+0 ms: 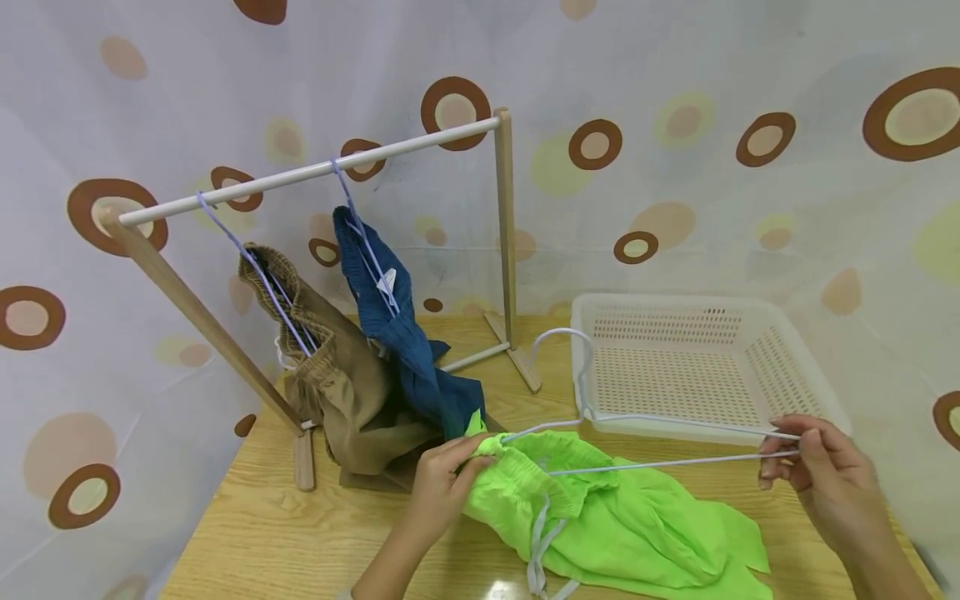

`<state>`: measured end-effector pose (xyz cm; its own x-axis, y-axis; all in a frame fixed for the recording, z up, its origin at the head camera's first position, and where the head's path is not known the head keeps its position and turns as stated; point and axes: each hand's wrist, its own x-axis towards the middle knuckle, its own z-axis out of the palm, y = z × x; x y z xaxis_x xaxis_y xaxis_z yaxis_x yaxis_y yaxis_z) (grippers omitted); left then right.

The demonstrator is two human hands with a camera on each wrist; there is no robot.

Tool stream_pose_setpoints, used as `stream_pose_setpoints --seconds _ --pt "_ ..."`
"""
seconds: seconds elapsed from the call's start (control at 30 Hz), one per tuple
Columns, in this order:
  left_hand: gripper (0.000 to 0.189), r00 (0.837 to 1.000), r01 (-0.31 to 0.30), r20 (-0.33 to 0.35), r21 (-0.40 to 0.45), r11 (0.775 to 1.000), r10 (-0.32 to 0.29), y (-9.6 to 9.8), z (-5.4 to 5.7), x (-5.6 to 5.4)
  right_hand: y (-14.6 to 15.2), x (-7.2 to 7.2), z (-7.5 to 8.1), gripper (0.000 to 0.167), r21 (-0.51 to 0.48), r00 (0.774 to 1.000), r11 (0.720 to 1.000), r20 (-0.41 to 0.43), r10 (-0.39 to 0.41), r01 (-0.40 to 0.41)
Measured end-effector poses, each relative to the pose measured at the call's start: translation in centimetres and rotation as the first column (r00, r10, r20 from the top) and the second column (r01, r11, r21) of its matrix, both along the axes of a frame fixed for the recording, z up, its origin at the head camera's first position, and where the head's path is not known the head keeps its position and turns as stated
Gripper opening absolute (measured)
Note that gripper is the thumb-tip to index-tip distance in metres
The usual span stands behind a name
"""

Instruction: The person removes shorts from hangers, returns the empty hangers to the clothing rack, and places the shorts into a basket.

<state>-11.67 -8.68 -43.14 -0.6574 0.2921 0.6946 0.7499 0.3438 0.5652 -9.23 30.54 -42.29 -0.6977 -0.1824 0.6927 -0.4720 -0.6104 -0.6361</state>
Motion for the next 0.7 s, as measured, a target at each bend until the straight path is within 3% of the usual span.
stream_pose_setpoints --seconds 0.13,0.27,0.37,0.57,0.7 --pt "0.023 0.999 0.030 0.017 0.018 0.999 -0.030 0.1 0.0 -0.1 -0.1 0.5 0.0 0.037 0.007 0.991 0.992 0.031 -0.130 0.130" --pt "0.026 0.992 0.093 0.079 0.052 0.994 -0.097 0.1 0.2 0.0 -0.3 0.8 -0.2 0.036 -0.012 0.979 0.980 0.059 -0.197 0.198" --pt "0.027 0.987 0.131 0.084 0.081 0.988 -0.138 0.2 0.2 0.0 -0.5 0.9 -0.5 0.035 -0.042 0.971 0.972 0.079 -0.225 0.229" --pt "0.023 0.997 0.072 -0.005 0.175 0.982 -0.073 0.3 0.2 -0.1 -0.2 1.3 -1.0 0.033 -0.021 0.939 0.947 0.135 -0.315 0.321" --pt "0.019 0.999 0.013 -0.037 0.172 0.985 -0.007 0.4 0.2 -0.2 0.5 1.7 -1.3 0.032 -0.017 0.924 0.936 0.167 -0.343 0.351"
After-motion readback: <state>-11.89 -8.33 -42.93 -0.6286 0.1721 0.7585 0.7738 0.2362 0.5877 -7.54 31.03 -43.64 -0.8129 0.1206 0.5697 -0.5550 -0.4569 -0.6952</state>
